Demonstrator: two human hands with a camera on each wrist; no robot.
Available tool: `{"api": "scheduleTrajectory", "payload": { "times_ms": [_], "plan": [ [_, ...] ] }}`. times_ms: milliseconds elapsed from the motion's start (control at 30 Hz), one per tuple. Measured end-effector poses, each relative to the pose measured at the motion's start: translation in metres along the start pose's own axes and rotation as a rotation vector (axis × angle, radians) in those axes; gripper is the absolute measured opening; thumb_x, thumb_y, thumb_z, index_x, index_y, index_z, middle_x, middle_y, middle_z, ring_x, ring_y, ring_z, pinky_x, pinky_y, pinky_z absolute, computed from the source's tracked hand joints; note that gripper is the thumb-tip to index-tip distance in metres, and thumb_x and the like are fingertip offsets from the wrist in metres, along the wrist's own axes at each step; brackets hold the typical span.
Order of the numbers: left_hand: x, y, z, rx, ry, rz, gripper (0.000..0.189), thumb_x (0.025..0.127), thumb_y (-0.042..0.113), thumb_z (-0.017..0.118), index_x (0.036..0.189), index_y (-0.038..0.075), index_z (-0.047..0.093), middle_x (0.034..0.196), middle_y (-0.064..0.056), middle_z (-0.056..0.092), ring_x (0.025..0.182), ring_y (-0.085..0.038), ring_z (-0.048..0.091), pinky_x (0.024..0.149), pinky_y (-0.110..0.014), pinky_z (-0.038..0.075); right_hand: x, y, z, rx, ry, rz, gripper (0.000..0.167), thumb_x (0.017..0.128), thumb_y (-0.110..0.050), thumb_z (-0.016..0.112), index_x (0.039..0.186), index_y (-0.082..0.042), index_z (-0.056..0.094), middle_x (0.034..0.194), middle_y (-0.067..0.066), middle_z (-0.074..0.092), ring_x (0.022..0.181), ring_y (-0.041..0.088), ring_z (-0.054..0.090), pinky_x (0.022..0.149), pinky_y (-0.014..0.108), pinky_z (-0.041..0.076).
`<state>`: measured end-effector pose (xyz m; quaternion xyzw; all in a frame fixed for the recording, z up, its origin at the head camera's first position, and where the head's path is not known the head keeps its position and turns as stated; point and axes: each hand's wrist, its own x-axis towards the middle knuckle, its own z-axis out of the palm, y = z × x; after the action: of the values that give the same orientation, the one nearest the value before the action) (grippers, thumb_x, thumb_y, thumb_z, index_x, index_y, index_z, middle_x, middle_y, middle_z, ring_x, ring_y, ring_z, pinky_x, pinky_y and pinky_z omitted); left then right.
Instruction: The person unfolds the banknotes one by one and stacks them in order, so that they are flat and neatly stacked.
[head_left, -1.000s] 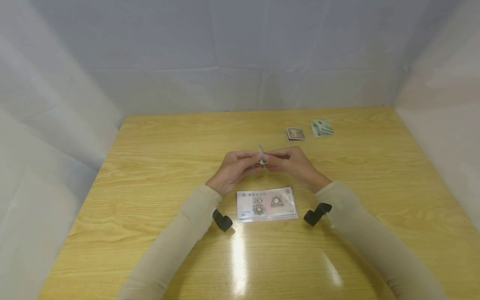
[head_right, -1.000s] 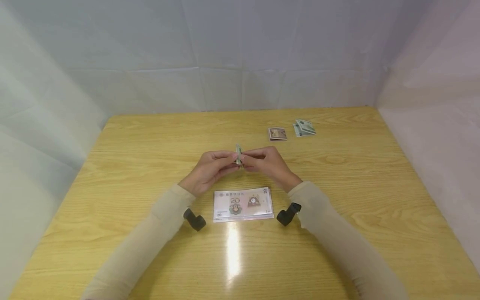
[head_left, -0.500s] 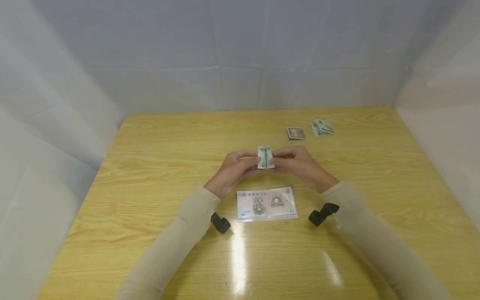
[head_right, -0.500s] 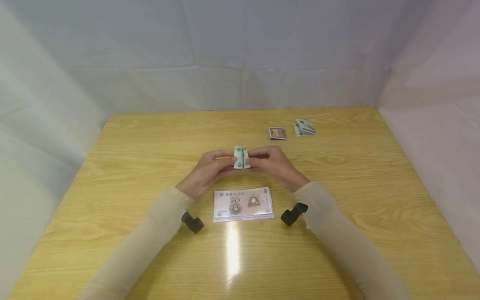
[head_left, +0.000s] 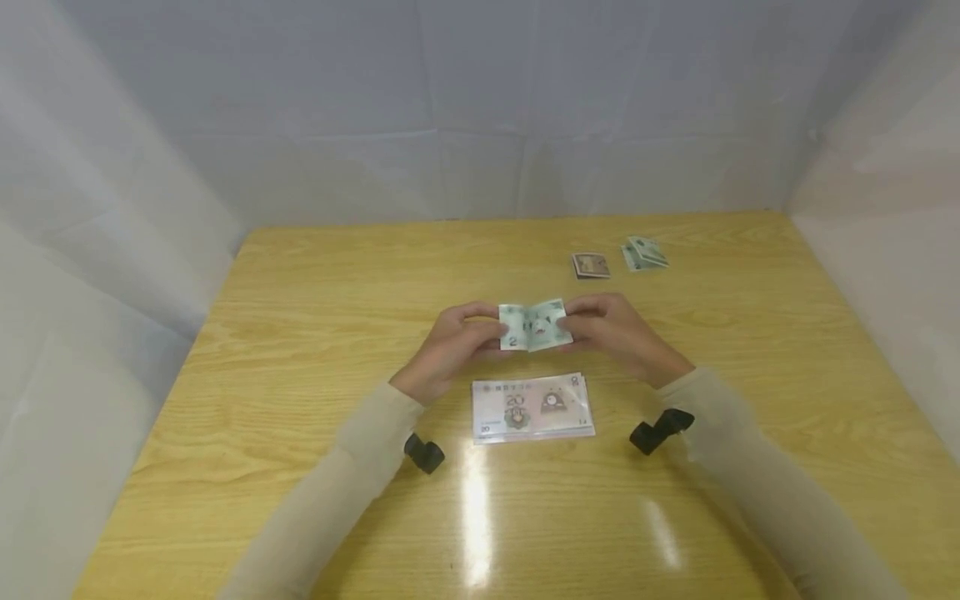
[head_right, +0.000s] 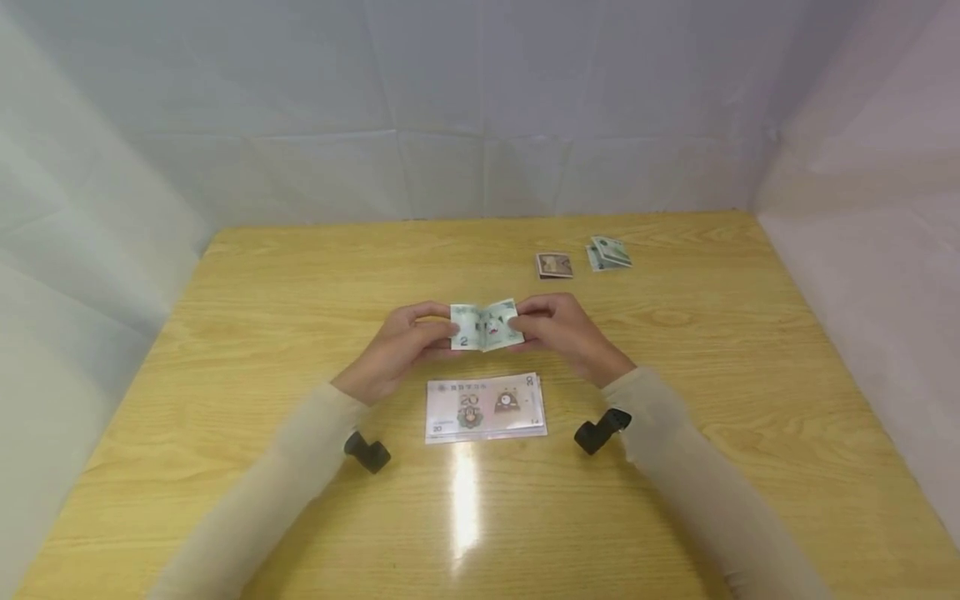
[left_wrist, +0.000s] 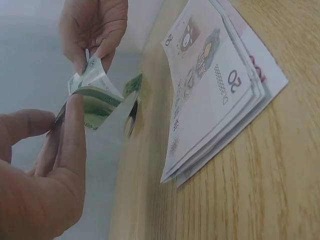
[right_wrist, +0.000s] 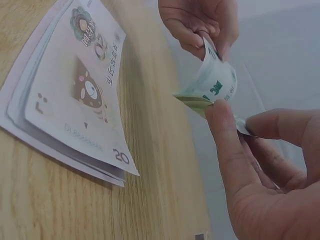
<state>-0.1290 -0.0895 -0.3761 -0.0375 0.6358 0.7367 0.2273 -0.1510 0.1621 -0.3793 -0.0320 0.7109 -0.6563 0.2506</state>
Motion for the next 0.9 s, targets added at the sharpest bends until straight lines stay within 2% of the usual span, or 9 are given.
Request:
{"api": "scheduleTrajectory", "payload": {
  "times_ms": [267, 533, 733, 900],
  "plan": [
    [-0.009, 0.0, -0.009, 0.08, -0.006, 0.003, 0.029, 0.096, 0.003, 0.064, 0.124, -0.003, 0.059, 0.114, -0.023, 0.069, 0.091, -0.029, 0.073, 0.096, -0.047, 0.056, -0.009, 0.0, -0.007, -0.067, 0.008, 0.032, 0.033, 0.098, -0.007, 0.064, 0.125, 0.012, 0.058, 0.122, 0.025, 0.061, 0.095, 0.028, 0.07, 0.089, 0.04, 0.061],
    [-0.018, -0.001, -0.011, 0.142, -0.029, -0.023, 0.028, 0.095, 0.001, 0.064, 0.121, -0.005, 0.057, 0.11, -0.023, 0.072, 0.093, -0.033, 0.074, 0.092, -0.045, 0.059, -0.016, 0.006, -0.017, -0.204, -0.029, 0.035, 0.03, 0.097, -0.015, 0.069, 0.119, 0.006, 0.065, 0.115, 0.02, 0.065, 0.096, 0.029, 0.07, 0.088, 0.041, 0.061],
    [-0.022, -0.004, -0.012, 0.178, -0.042, -0.025, 0.027, 0.095, 0.0, 0.065, 0.119, -0.006, 0.056, 0.11, -0.022, 0.072, 0.093, -0.032, 0.074, 0.093, -0.047, 0.058, -0.021, 0.008, -0.018, -0.209, -0.042, 0.049, 0.027, 0.096, -0.012, 0.07, 0.114, 0.007, 0.066, 0.112, 0.021, 0.067, 0.093, 0.03, 0.071, 0.085, 0.042, 0.062],
    [-0.025, -0.005, -0.016, 0.183, -0.073, -0.055, 0.025, 0.094, -0.003, 0.065, 0.116, -0.007, 0.054, 0.106, -0.023, 0.073, 0.094, -0.036, 0.073, 0.093, -0.05, 0.058, -0.024, 0.011, -0.019, -0.21, -0.053, 0.07, 0.025, 0.095, -0.012, 0.072, 0.112, 0.006, 0.068, 0.11, 0.02, 0.069, 0.092, 0.031, 0.071, 0.082, 0.04, 0.063]
  ]
}}
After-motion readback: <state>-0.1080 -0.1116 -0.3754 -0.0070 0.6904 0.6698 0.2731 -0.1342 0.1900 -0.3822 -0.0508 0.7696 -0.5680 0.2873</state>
